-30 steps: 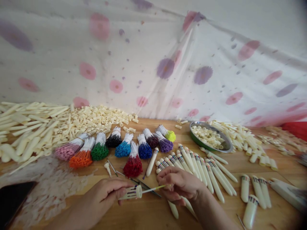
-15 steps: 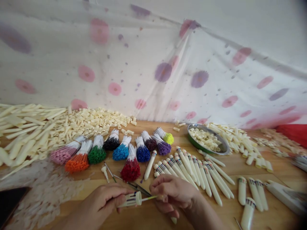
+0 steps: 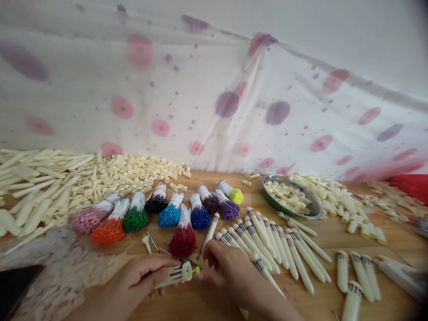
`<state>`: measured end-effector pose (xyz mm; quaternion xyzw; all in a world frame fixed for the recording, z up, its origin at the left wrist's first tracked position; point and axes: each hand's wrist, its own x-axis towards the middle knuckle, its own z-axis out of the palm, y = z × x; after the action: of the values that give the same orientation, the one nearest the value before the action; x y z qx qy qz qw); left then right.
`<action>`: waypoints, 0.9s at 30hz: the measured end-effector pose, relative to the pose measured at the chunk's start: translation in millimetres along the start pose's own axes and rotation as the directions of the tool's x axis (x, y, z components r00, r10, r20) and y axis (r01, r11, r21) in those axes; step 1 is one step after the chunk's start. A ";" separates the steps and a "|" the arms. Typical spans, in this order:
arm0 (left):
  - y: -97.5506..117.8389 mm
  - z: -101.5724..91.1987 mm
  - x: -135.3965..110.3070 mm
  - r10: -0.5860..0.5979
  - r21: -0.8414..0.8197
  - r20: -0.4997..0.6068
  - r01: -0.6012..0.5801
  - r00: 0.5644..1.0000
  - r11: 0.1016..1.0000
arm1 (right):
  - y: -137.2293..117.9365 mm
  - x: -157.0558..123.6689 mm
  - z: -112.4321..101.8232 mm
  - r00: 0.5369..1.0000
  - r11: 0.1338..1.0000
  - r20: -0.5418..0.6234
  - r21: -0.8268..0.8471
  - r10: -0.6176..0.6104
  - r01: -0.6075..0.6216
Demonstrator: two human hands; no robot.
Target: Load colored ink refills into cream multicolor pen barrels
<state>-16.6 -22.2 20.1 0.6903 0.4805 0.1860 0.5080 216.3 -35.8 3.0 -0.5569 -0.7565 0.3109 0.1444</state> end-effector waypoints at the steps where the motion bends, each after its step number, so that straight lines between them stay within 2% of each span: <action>1: -1.7 -0.5 0.4 -0.006 -0.029 0.001 0.006 1.000 1.000 | 4.3 1.5 7.4 1.000 0.985 -0.008 -0.170 -0.004 0.003; 2: -3.8 -0.7 1.2 -0.011 -0.063 0.007 0.012 1.000 0.998 | 8.2 3.2 15.8 1.000 0.954 0.008 -0.300 -0.011 0.013; 4: -8.0 -0.6 3.5 -0.019 -0.122 0.040 0.024 0.999 0.992 | 14.2 6.6 31.7 0.999 0.891 0.035 -0.452 -0.030 0.043; 7: -12.3 -0.6 7.1 -0.044 -0.168 0.098 0.060 0.994 0.984 | 18.0 9.2 38.7 0.999 0.882 0.028 -0.468 -0.047 0.054; 10: -14.5 -1.3 9.0 -0.072 -0.203 0.137 0.099 0.988 0.974 | 16.4 5.0 18.6 0.998 0.930 -0.065 -0.368 -0.010 -0.015; 11: -15.2 -1.6 9.3 -0.082 -0.220 0.152 0.114 0.985 0.969 | 14.7 1.7 8.1 0.991 0.955 -0.129 -0.297 -0.019 -0.021; 12: -15.8 -1.8 9.6 -0.094 -0.238 0.169 0.133 0.981 0.962 | 12.5 -2.4 -2.6 0.978 0.973 -0.192 -0.229 -0.076 0.031; 13: -16.4 -1.8 9.8 -0.107 -0.257 0.186 0.154 0.977 0.954 | 10.0 -6.9 -12.8 0.952 0.973 -0.258 -0.197 -0.167 0.118; 15: -17.7 -1.3 10.0 -0.132 -0.298 0.217 0.194 0.967 0.935 | 4.9 -15.9 -29.0 0.865 0.922 -0.339 -0.249 -0.370 0.296; 17: -18.5 0.0 9.8 -0.138 -0.333 0.239 0.215 0.961 0.918 | 1.3 -22.7 -37.9 0.781 0.841 -0.344 -0.363 -0.521 0.402; 19: -18.9 1.5 9.0 -0.143 -0.356 0.254 0.230 0.956 0.906 | 0.1 -25.9 -40.9 0.726 0.768 -0.315 -0.457 -0.611 0.448; 22: -19.2 3.5 7.6 -0.150 -0.370 0.271 0.246 0.951 0.896 | 0.9 -26.4 -40.4 0.674 0.693 -0.278 -0.536 -0.685 0.483; 27: -20.7 4.5 7.2 -0.126 -0.386 0.290 0.236 0.949 0.892 | 1.5 -27.2 -39.6 0.642 0.643 -0.256 -0.589 -0.722 0.489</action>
<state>-19.7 -17.9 -1.7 0.5362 0.4227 0.1443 0.7162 249.0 -48.6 35.8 -0.3345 -0.8938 -0.0959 0.2829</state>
